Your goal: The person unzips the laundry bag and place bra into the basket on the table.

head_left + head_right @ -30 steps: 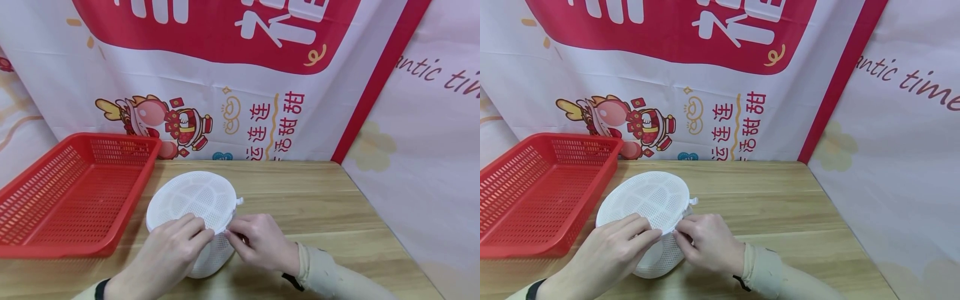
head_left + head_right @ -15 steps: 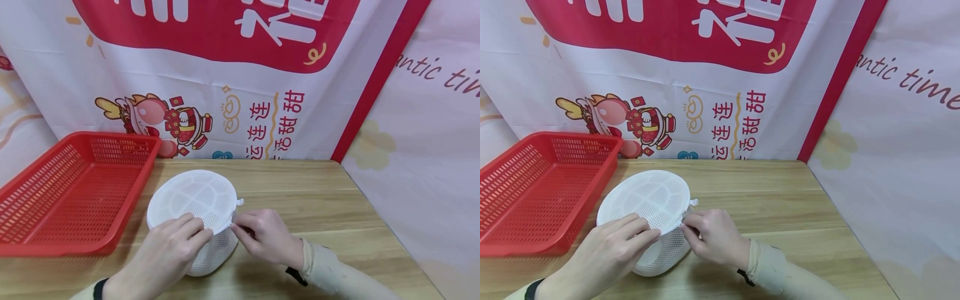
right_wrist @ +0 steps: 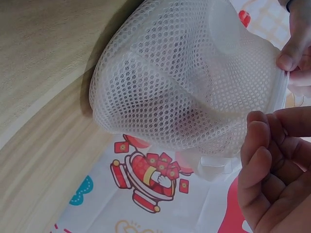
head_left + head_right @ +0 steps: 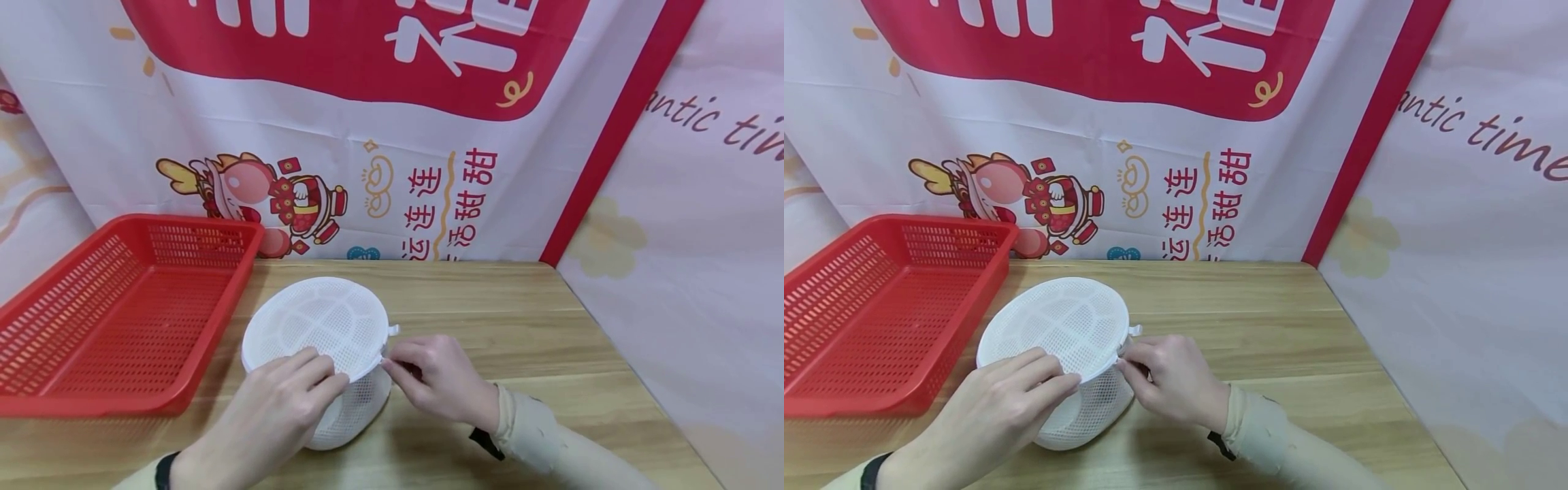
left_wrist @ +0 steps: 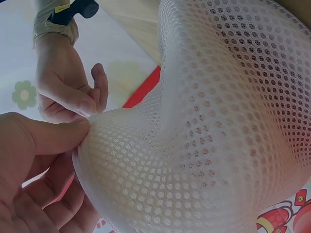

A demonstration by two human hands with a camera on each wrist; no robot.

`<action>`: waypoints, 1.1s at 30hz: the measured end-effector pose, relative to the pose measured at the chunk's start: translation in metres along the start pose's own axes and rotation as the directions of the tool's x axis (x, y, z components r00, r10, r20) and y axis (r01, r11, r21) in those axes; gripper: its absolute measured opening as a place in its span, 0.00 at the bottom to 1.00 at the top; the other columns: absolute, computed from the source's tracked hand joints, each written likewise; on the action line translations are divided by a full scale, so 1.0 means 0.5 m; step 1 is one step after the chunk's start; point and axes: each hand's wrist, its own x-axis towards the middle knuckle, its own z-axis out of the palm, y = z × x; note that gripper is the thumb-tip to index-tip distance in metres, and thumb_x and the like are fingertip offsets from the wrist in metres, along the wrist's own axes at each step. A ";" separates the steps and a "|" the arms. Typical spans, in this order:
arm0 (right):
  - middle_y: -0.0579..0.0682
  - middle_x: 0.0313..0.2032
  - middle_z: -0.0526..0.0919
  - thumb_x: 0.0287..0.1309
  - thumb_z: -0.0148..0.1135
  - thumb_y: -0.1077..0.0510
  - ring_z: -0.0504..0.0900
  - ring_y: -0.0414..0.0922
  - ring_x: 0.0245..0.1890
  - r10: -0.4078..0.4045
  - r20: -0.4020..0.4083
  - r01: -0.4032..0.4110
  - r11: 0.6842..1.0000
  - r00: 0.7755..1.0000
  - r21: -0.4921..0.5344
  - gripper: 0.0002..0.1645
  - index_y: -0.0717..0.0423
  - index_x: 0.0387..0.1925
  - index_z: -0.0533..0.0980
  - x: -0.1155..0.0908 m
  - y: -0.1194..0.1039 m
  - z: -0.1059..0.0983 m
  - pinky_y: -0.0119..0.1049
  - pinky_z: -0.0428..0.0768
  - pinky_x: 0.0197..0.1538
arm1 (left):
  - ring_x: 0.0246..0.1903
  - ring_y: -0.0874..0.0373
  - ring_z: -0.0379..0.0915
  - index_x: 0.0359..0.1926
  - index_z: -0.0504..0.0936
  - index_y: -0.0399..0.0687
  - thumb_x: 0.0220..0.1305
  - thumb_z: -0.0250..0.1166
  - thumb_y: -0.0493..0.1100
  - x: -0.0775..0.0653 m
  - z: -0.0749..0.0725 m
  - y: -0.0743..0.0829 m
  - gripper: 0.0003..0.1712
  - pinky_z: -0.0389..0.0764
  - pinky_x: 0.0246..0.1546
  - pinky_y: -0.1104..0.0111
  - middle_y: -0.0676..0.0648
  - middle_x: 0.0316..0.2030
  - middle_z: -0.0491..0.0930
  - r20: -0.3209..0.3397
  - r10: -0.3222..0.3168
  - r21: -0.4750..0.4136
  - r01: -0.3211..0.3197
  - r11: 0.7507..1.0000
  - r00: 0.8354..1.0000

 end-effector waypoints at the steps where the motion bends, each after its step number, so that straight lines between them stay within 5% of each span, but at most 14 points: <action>1: 0.36 0.18 0.69 0.61 0.63 0.62 0.66 0.28 0.18 -0.002 -0.002 0.002 1.000 1.000 -0.001 0.13 0.47 0.21 0.75 0.000 0.000 -0.001 0.18 0.64 0.21 | 0.31 0.57 0.73 0.38 0.84 0.44 0.57 0.63 0.33 0.000 -0.001 0.000 0.08 0.79 0.25 0.65 0.50 0.32 0.77 0.013 -0.010 -0.009 0.010 1.000 1.000; 5: 0.37 0.18 0.69 0.61 0.62 0.63 0.66 0.29 0.18 0.002 -0.007 -0.002 1.000 1.000 -0.001 0.13 0.49 0.21 0.75 0.001 0.006 -0.005 0.19 0.65 0.21 | 0.32 0.57 0.73 0.38 0.84 0.45 0.50 0.69 0.32 0.004 -0.004 -0.004 0.12 0.80 0.26 0.65 0.50 0.32 0.77 0.007 -0.019 -0.021 0.019 1.000 1.000; 22: 0.36 0.16 0.67 0.62 0.64 0.62 0.64 0.29 0.16 0.096 0.023 -0.097 0.995 0.995 0.037 0.14 0.49 0.20 0.77 0.001 0.039 -0.017 0.23 0.63 0.18 | 0.27 0.58 0.69 0.31 0.80 0.46 0.56 0.57 0.33 0.007 -0.003 -0.009 0.07 0.70 0.18 0.69 0.51 0.27 0.71 -0.010 0.007 0.013 -0.007 1.000 1.000; 33: 0.36 0.18 0.67 0.63 0.62 0.61 0.69 0.37 0.16 0.171 0.011 -0.170 0.984 0.985 -0.058 0.14 0.48 0.21 0.76 -0.020 0.046 -0.021 0.26 0.67 0.19 | 0.32 0.59 0.74 0.34 0.86 0.51 0.46 0.76 0.38 -0.024 -0.012 -0.023 0.11 0.79 0.23 0.66 0.54 0.31 0.77 -0.004 -0.033 -0.042 0.032 0.999 0.999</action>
